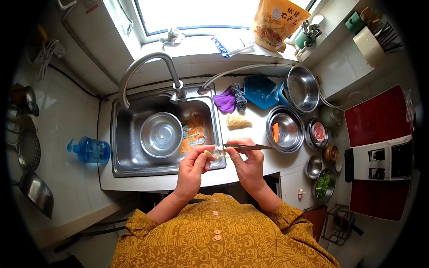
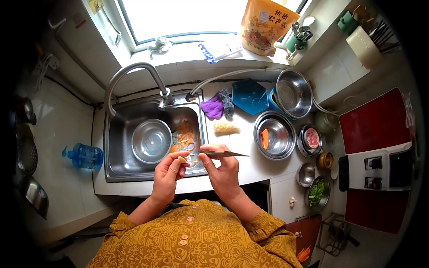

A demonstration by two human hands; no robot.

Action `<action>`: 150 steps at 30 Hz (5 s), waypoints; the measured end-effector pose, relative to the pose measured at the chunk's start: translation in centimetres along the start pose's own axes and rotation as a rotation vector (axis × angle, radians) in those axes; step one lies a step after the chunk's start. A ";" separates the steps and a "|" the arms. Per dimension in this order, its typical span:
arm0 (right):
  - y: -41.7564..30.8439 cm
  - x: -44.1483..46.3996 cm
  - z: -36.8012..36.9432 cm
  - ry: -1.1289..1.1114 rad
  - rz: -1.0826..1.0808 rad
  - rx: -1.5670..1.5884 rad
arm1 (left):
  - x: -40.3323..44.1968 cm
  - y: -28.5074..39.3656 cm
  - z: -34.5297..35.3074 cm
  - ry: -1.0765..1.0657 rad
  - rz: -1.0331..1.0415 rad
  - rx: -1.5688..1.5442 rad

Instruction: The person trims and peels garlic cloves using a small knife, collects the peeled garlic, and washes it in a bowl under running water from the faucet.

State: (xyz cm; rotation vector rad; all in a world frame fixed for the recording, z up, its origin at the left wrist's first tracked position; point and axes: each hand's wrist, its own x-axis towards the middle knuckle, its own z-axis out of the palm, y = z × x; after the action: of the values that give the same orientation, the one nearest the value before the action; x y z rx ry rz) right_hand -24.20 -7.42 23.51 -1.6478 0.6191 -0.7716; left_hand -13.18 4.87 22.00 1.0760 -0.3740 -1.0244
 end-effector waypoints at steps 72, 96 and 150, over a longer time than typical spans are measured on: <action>-0.9 0.0 1.2 -0.055 -0.035 0.075 | 0.6 -0.3 0.3 0.010 0.141 0.288; 1.1 -0.4 0.2 -0.073 0.000 0.034 | 0.4 -0.7 -0.3 0.042 -0.086 -0.075; 0.8 -0.2 1.2 -0.142 -0.122 -0.295 | -0.1 -1.2 -0.8 -0.020 -0.272 -0.320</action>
State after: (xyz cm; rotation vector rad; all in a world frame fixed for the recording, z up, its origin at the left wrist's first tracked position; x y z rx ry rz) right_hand -23.34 -6.68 22.54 -2.0074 0.5542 -0.6659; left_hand -13.26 5.27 20.66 0.8403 -0.0735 -1.2882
